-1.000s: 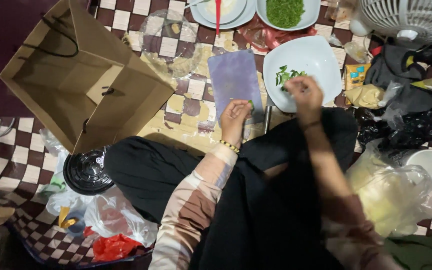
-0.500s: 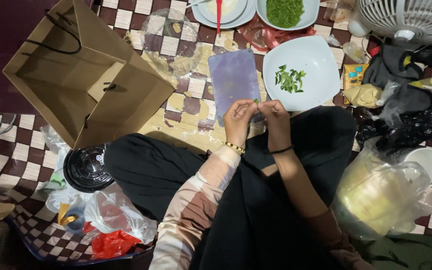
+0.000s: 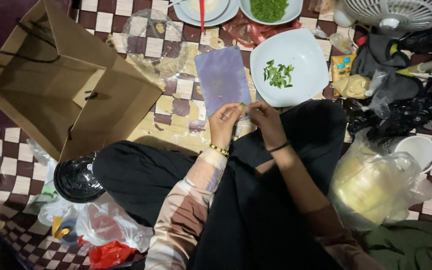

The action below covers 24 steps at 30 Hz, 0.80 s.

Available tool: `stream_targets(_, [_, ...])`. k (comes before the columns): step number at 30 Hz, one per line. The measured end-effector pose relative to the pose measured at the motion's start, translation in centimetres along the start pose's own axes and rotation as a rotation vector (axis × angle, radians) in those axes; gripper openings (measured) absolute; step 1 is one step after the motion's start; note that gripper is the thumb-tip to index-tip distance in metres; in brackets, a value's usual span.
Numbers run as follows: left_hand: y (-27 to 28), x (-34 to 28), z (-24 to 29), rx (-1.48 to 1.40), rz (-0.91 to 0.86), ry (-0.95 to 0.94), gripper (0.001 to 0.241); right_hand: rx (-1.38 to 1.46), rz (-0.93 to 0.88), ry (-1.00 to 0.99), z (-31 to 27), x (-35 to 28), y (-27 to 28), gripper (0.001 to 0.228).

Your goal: Picking green leaves off stems and placing them into a white bowl while sitting on the floor.

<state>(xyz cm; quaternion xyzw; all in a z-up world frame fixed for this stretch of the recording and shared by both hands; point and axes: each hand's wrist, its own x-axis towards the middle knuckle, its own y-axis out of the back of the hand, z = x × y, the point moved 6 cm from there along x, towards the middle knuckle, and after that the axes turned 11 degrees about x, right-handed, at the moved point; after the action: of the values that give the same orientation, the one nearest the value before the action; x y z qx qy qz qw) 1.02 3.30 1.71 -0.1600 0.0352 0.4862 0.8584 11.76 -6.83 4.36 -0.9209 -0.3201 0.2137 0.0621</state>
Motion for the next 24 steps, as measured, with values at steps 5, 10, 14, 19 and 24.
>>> stream_targets(5, [1.6,0.4,-1.0,0.042,0.055,-0.005,0.015,-0.734,-0.007,0.398,-3.2,9.0,7.7,0.016])
stream_targets(10, [2.0,0.5,-1.2,0.033,0.07,-0.001,0.015,-0.903,0.095,0.288,-2.4,15.8,9.7,0.014])
stream_targets(14, [2.4,0.3,-0.4,0.088,0.073,-0.011,0.013,-1.278,0.0,0.363,-2.7,16.5,7.0,0.009])
stream_targets(19, [3.0,0.5,-0.4,0.101,0.073,-0.013,0.013,-1.377,-0.002,0.386,-1.0,17.8,7.8,0.009])
stream_targets(24, [2.6,0.8,-0.6,0.054,0.081,0.0,0.013,-1.188,0.057,0.261,-3.4,16.0,8.5,0.008])
